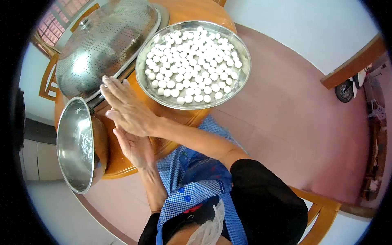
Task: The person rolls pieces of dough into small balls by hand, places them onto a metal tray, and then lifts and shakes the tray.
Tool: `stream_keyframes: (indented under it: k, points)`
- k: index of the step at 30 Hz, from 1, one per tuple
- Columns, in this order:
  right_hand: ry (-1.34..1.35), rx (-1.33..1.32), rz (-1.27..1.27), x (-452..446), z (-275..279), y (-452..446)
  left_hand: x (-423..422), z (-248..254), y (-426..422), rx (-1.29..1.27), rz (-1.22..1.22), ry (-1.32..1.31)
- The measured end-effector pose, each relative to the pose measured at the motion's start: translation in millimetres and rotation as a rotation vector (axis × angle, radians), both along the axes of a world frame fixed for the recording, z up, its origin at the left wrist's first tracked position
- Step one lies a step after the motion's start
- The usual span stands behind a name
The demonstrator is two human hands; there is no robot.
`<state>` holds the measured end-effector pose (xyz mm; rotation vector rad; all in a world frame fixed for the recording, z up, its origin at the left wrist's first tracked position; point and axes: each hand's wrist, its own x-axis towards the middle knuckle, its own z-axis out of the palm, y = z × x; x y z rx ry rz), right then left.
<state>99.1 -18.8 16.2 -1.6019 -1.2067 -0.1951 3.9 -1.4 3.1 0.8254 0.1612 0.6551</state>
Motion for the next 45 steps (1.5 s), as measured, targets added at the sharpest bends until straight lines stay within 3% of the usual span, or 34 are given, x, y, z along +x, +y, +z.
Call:
stream_keyframes:
  k: [4,5,6,8,10,12,14,17,19,22,24,26,27,28,29,30,32,34,36,38,39,42,43,45]
  points:
    - [-0.046,0.008,0.220,-37.7,-28.5,-15.9,13.5,3.5,31.5,0.136,0.020,-0.145]
    - [-0.039,0.022,0.244,-50.6,-28.8,-15.9,20.2,-23.4,44.6,-0.040,-0.166,-0.460]
    - [-0.039,0.024,0.245,-49.6,-23.9,-12.1,20.2,-23.1,38.0,-0.038,-0.165,-0.460]
    - [-0.282,-0.174,-0.011,-43.3,-8.5,-3.3,15.8,-17.4,7.4,-0.019,-0.090,-0.369]
    - [-0.183,-0.153,0.012,-13.0,7.7,-4.1,10.7,-3.1,-0.4,-0.008,-0.060,-0.326]
    - [-0.068,0.012,0.029,6.5,3.8,-8.5,6.5,13.9,-2.5,0.104,0.034,-0.027]
    - [-0.028,0.055,0.158,-14.8,-15.0,-14.4,5.2,16.2,16.6,0.006,-0.078,-0.225]
    - [-0.100,0.079,0.280,-48.8,-19.5,-16.4,3.7,7.8,2.2,0.000,-0.023,-0.117]
    - [-0.275,0.034,-0.099,-55.9,7.3,-15.7,0.2,1.9,-8.9,0.014,0.035,-0.012]
    - [-0.173,-0.031,-0.146,-5.2,18.6,-6.7,-1.9,2.1,-12.9,0.031,0.106,0.086]
    - [-0.081,-0.029,-0.082,-1.8,7.4,-17.3,1.1,12.1,-4.1,-0.054,-0.031,-0.041]
    - [-0.134,0.011,0.094,-23.3,-21.3,-22.7,4.9,16.1,16.2,-0.144,-0.090,-0.162]
    - [-0.032,-0.025,0.288,-37.5,-18.6,-25.4,11.6,9.3,21.5,-0.158,-0.121,-0.302]
    - [-0.028,-0.027,0.285,-46.3,-15.7,-25.4,19.8,0.4,23.1,-0.173,-0.154,-0.439]
    - [-0.083,-0.021,0.123,-54.2,-5.5,-24.8,26.9,-2.5,11.9,-0.175,-0.159,-0.430]
    - [-0.135,-0.015,-0.041,-58.6,-0.5,-23.5,32.1,-6.8,-6.9,-0.291,0.082,-0.492]
    - [-0.258,-0.036,-0.102,-32.1,6.0,-15.8,25.3,-6.4,-17.0,-0.402,0.330,-0.549]
    - [-0.060,-0.005,-0.074,0.1,18.6,-15.5,0.9,2.9,-11.4,-0.203,-0.038,-0.054]
    - [-0.035,0.075,-0.022,2.7,-5.3,-22.3,8.3,10.8,-1.2,-0.085,-0.054,-0.051]
    - [0.127,0.029,0.195,-28.8,-19.5,-34.7,16.9,16.1,12.8,0.067,0.011,-0.130]
    - [0.017,0.022,0.240,-42.5,-24.3,-31.9,24.8,8.2,21.2,0.108,0.005,-0.179]
    - [-0.002,-0.147,0.062,-46.6,0.3,-21.4,21.6,-3.5,-3.5,0.279,-0.014,-0.341]
    - [-0.041,-0.211,-0.012,-42.2,8.8,-20.6,16.5,1.8,-11.2,0.278,-0.020,-0.340]
    - [-0.030,-0.083,-0.031,-5.7,8.4,-17.9,7.2,18.0,-19.6,-0.068,0.065,0.132]
